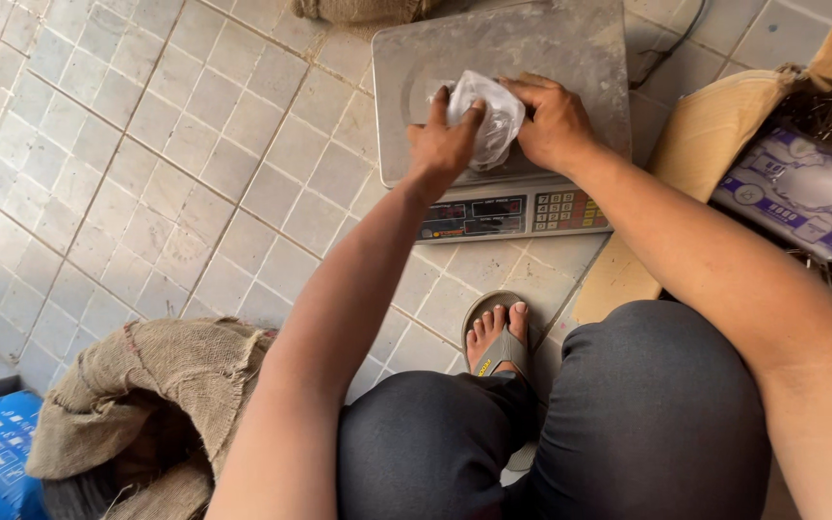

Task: The person scoops nails from a cardboard box into a small plastic bag, then places the bag on a digital scale to weigh it. The person repeats this process multiple times, adjusting the contents of the bag to reach a target weight.

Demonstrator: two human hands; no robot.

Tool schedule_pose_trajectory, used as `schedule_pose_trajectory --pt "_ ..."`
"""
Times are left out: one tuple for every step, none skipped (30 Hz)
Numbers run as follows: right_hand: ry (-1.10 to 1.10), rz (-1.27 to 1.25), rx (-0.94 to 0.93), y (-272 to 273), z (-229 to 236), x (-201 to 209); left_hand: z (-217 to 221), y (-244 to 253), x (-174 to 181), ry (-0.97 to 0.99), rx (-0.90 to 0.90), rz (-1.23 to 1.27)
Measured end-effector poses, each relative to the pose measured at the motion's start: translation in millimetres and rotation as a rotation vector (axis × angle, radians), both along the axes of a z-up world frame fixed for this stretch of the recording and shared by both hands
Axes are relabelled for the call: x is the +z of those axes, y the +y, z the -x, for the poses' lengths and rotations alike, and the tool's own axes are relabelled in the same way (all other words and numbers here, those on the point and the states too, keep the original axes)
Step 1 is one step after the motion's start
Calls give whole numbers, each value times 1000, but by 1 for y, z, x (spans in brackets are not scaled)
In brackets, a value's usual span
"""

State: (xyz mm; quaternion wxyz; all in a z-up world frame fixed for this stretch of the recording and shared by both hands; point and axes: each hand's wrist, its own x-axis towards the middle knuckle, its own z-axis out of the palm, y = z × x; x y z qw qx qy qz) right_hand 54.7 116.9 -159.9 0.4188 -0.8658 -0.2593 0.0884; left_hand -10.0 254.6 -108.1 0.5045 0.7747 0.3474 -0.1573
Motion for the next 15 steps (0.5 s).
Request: schedule_pose_trajectory --pt "-5 5 -3 -5 -3 1 0 5 -7 -5 -3 5" --pt "44 0 2 -9 -1 0 4 11 -16 -108 60 74" --pt "92 -5 7 -13 0 -2 7 16 -24 -211 122 144" --pt "95 -6 7 -17 4 7 9 15 -23 -209 122 144" --pt "212 105 1 -21 8 16 12 14 -21 -182 127 169" --pt "323 218 0 -23 10 27 13 15 -18 -162 136 195" --pt "319 220 3 -21 14 35 16 14 -9 -165 140 196" --pt "378 279 -16 -21 18 42 18 10 -2 -190 100 168" --pt "436 337 -37 -22 21 48 21 7 5 -214 59 139" --pt "444 344 -37 -25 21 48 25 10 5 -206 61 146" --pt "407 365 -26 -29 21 48 29 13 5 -262 54 297" --pt "370 378 -19 -32 21 48 33 16 5 -316 42 444" --pt "379 378 -23 -37 20 40 39 27 4 -307 38 446" --pt "312 371 5 -40 17 34 44 38 3 -313 -91 428" --pt "245 363 34 -43 14 29 49 50 4 -319 -219 410"
